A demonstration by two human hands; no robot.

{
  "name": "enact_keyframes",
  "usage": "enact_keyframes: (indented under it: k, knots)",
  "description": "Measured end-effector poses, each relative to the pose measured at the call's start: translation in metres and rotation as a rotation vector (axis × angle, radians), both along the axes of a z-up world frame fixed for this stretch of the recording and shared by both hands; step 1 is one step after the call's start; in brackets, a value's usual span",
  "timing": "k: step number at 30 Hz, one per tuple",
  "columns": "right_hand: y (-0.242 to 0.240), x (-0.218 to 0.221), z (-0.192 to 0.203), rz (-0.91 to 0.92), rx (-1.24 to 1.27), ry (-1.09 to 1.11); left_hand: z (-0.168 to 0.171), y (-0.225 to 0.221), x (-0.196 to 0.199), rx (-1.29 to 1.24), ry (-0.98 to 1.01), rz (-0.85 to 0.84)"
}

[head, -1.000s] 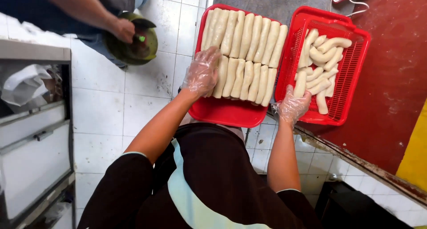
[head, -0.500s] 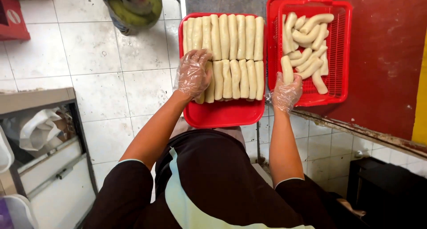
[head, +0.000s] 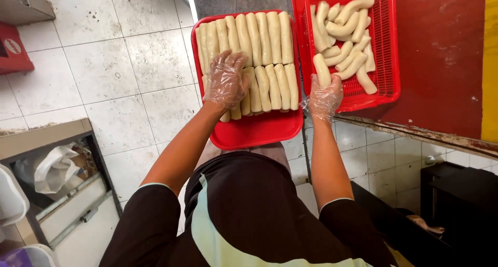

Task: A person wearing gloves organizes long cylindrical food items into red plastic baskets, moves through a food production facility, and then writes on a piece of paper placed on a red tray.

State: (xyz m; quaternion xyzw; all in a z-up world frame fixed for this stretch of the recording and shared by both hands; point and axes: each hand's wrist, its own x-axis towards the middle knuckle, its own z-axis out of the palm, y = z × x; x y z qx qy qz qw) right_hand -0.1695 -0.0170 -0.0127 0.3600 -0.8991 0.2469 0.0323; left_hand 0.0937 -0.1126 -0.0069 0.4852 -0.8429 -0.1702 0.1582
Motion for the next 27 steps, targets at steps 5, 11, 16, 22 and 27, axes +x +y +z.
enact_keyframes:
  k: [5,11,16,22,27]
  knots:
    - [-0.001,0.002,0.006,0.006,0.005,-0.025,-0.009,-0.001,-0.016,0.031,-0.071,-0.045]
    - [0.0,-0.004,0.004,0.065,-0.048,-0.075,0.003,0.0,-0.036,0.058,-0.051,-0.028]
    - [0.002,-0.008,-0.003,0.084,-0.076,-0.128,-0.009,0.003,-0.057,0.097,-0.081,-0.013]
    - [0.003,-0.015,-0.004,0.144,-0.153,-0.185,-0.006,0.002,-0.082,0.106,-0.15,0.022]
    - [0.002,-0.019,0.01,0.212,-0.167,-0.26,0.0,0.001,-0.1,0.103,-0.14,0.06]
